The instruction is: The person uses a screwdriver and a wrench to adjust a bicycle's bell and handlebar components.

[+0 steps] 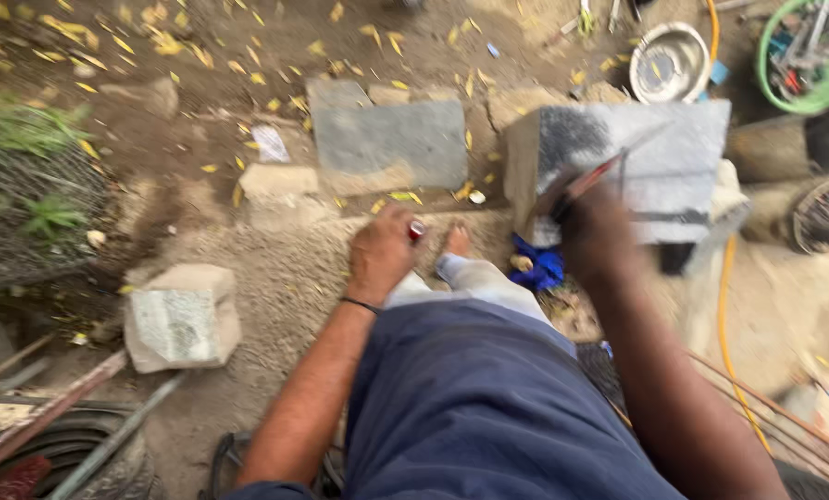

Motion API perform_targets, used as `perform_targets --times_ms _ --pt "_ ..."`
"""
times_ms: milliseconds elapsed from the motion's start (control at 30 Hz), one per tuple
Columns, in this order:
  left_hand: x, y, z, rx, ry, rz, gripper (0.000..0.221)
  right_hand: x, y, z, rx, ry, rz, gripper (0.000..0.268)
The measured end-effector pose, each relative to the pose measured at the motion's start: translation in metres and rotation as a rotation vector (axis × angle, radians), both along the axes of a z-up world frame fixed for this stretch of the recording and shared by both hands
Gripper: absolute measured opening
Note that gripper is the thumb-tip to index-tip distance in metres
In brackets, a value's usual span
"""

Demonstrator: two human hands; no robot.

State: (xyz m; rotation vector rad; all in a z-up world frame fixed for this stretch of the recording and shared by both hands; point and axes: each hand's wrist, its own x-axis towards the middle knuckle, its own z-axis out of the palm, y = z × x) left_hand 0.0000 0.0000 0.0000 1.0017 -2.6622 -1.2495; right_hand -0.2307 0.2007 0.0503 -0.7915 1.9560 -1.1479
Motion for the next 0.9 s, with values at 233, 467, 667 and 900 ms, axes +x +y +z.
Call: perform_targets --times_ms 233,467,667,900 --pt "-0.029 0.015 0.029 -0.112 0.029 0.007 0.021 0.040 -0.041 0.063 0.298 0.140 0.281 0.019" --pt "-0.048 0.017 0.038 -0.040 -0.093 0.080 0.022 0.024 -0.046 0.082 0.322 0.436 0.492 0.027" --pt "-0.051 0.018 0.039 -0.105 -0.166 0.077 0.028 0.021 -0.049 0.084 0.257 0.627 0.588 0.028" --pt "-0.049 0.036 0.001 -0.365 -0.195 0.007 0.007 0.017 -0.033 0.049 0.388 0.678 0.646 0.020"
